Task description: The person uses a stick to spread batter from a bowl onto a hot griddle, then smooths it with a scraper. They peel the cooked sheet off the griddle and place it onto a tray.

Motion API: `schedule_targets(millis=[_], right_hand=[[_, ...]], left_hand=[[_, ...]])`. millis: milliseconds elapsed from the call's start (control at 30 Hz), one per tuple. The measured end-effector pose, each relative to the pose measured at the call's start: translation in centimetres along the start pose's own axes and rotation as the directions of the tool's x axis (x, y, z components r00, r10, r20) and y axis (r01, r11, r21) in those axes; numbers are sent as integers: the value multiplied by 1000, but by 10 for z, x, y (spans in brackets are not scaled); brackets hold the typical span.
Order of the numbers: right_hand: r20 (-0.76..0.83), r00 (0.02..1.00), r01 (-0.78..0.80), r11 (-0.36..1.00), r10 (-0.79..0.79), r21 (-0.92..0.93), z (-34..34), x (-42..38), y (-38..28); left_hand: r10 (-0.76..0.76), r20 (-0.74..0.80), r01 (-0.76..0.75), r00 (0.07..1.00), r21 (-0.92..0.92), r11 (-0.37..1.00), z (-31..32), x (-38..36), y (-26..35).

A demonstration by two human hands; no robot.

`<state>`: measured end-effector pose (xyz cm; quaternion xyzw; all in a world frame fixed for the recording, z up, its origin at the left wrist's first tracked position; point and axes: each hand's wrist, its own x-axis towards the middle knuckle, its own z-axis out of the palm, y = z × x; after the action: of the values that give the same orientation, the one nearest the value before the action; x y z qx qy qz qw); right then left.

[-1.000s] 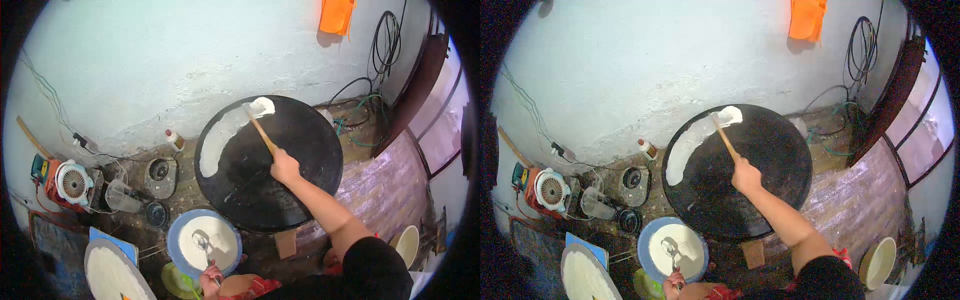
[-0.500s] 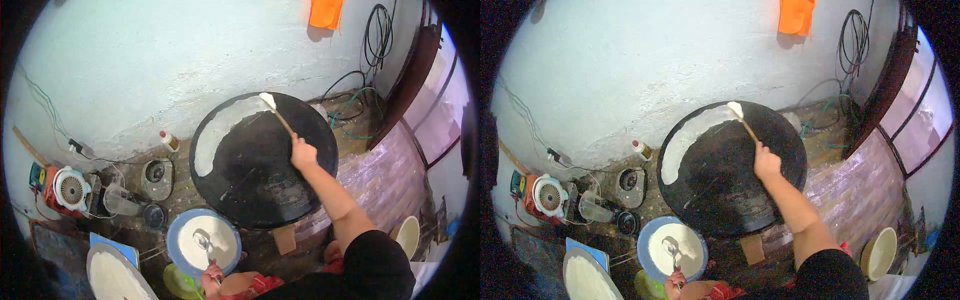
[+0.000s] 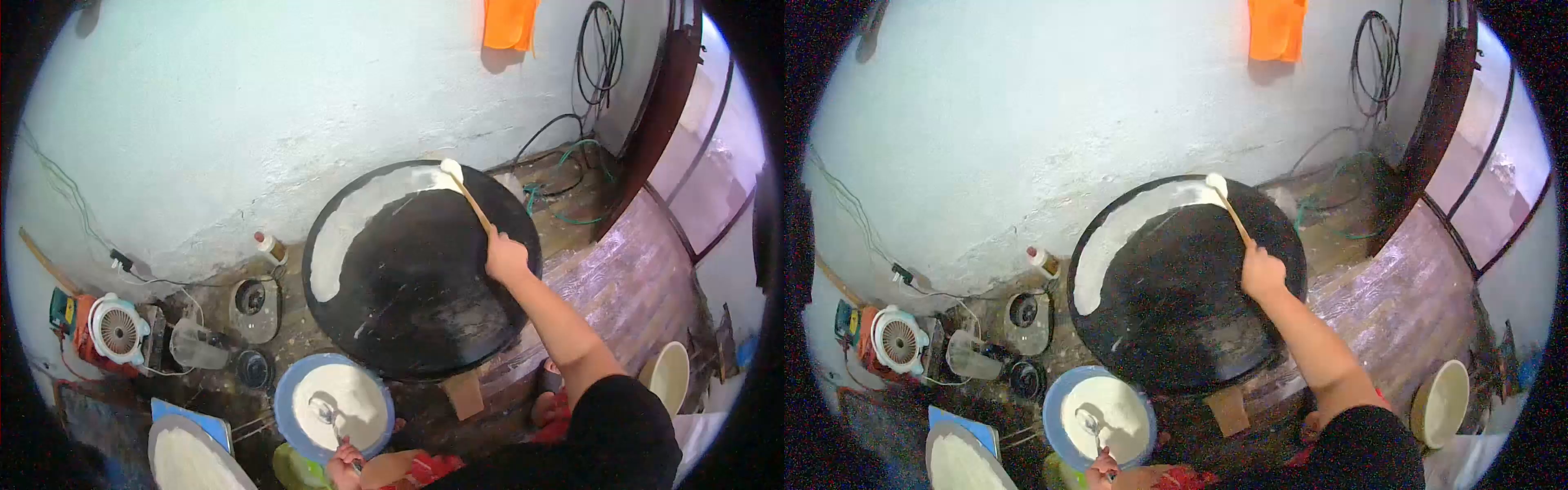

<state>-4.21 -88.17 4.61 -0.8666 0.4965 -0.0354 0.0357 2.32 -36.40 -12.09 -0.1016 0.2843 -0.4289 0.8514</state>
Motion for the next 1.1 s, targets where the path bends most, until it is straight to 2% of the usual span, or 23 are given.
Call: schedule_targets(millis=[33, 67, 100, 133, 167, 233, 300, 367, 400, 433, 467, 500, 533, 600, 700, 767, 800, 833, 900, 967, 1033, 1067, 1100], right_hand=[[50, 998, -34, 999, 34, 10, -10, -17, 6], [45, 998, -40, 999, 39, 11, 2, -22, 22], [-44, 992, 126, 945, -118, 303, 22, -23, 46], [-174, 956, 295, 781, -238, 550, 24, -27, 54], [-176, 957, 291, 780, -232, 555, 26, -25, 60], [32, 994, 21, 497, -100, 868, 19, -13, 69], [-22, 1000, 18, 491, 2, 871, 35, 18, 83], [-51, 996, -15, 683, 76, 730, 48, 51, 99], [-49, 996, -15, 677, 75, 736, 57, 66, 101], [61, 994, -105, 653, 90, 750, 67, 79, 102], [169, 981, -193, 628, 98, 754, 59, 79, 97], [283, 957, -281, 439, 64, 853, 56, 77, 87], [344, 938, -333, 382, 41, 862, 36, 66, 78], [405, 914, -387, 320, 12, 864, 28, 65, 76], [308, 939, -343, 421, 150, 840, 46, 80, 84], [309, 951, -248, 540, -23, 804, 34, 81, 61], [405, 914, -367, 428, 1, 826, 15, 67, 55], [408, 913, -369, 425, 0, 826, 36, 74, 63], [125, 991, -136, 367, 53, 920, 91, 100, 88], [150, 986, -164, 381, 68, 910, 72, 88, 77], [261, 965, -221, 544, 5, 809, 61, 75, 49], [109, 988, -17, 629, -107, 777, 67, 75, 40], [234, 971, -137, 700, -45, 701, 65, 72, 35]], left_hand=[[-12, 2, 12, 1000, 0, 1000, -4, 2, 9], [-64, -6, 64, 998, 190, 980, -7, 5, 27], [-108, -24, 109, 994, 373, 921, -14, 5, 40], [-18, -43, 35, 999, 452, 891, -15, 1, 38], [-20, -44, 38, 999, 459, 887, -12, -2, 38], [-41, -40, 53, 998, 398, 916, 10, -12, 28], [-55, -30, 62, 998, 335, 940, 49, -23, 4], [-58, -21, 62, 998, 271, 961, 76, -27, -12], [437, -152, -237, 887, 663, 711, 81, -22, -14], [441, -150, -239, 885, 667, 706, 89, -24, -18], [296, -143, -180, 944, 527, 831, 99, -28, -25], [150, -107, -99, 983, 375, 922, 108, -34, -32], [7, -46, 3, 999, 219, 976, 116, -37, -37], [7, -76, 11, 997, 227, 974, 129, -40, -43], [13, -61, 4, 998, 260, 966, 129, -42, -59], [108, -56, -83, 993, 341, 936, 134, -37, -77], [157, -50, -127, 986, 380, 916, 137, -35, -84], [160, -51, -129, 986, 383, 915, 140, -32, -89], [268, -246, -146, 932, 422, 895, 142, -25, -94], [249, -225, -136, 942, 422, 896, 124, -19, -80], [209, -178, -128, 961, 382, 915, 114, -14, -76], [217, -198, -122, 956, 404, 906, 117, -15, -81], [220, -198, -125, 955, 403, 907, 121, -14, -86]])
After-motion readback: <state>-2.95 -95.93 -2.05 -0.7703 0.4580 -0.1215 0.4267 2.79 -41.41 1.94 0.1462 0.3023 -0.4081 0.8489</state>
